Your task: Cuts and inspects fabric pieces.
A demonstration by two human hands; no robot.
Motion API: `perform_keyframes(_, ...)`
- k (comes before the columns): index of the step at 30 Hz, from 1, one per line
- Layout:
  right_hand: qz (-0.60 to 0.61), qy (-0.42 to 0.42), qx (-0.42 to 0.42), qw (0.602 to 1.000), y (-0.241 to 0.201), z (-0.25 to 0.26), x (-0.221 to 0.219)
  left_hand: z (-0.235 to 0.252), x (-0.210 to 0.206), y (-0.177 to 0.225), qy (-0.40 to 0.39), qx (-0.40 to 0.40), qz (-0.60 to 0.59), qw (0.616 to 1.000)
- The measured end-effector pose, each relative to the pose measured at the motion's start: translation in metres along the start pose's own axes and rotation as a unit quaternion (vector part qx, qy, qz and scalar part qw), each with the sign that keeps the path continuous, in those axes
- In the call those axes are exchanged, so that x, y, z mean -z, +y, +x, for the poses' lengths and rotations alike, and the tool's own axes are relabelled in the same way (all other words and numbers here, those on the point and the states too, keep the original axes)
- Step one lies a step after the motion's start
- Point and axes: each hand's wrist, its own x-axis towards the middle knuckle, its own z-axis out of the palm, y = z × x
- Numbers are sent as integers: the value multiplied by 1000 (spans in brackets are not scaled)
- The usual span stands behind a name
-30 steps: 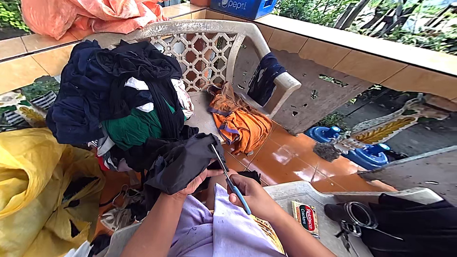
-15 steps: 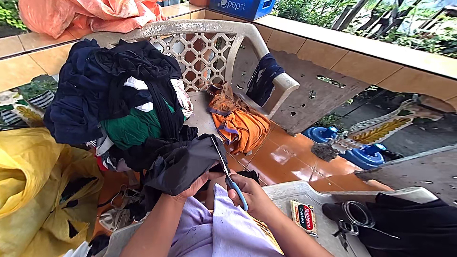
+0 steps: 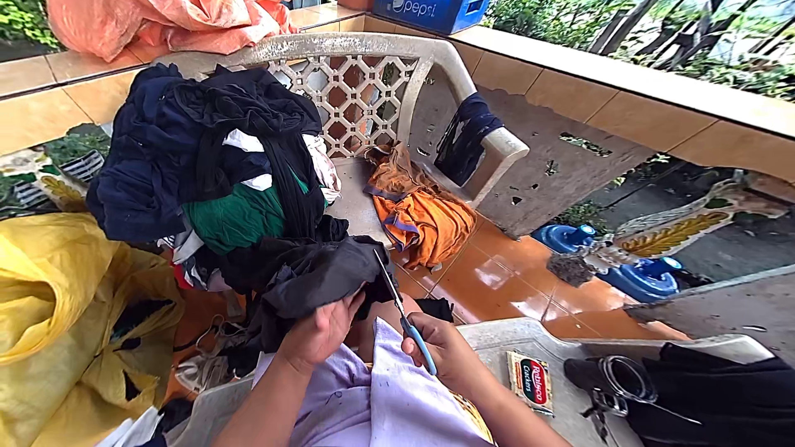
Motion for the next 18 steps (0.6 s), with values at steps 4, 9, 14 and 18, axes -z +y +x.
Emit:
perform_keyframes(4,-16,-3,-15,1000,-1,-6,-3,25,-45,19,210,-12,-120,970)
perform_keyframes(9,109,-26,-33,993,0,-13,-10,34,-66,14,260,20,-106,959)
perform_keyframes(14,122,-41,-41,991,-5,-11,-9,24,-66,5,246,21,-42,968)
perform_keyframes(18,126,-46,-55,989,-9,-6,-12,19,-63,1,229,16,-24,973)
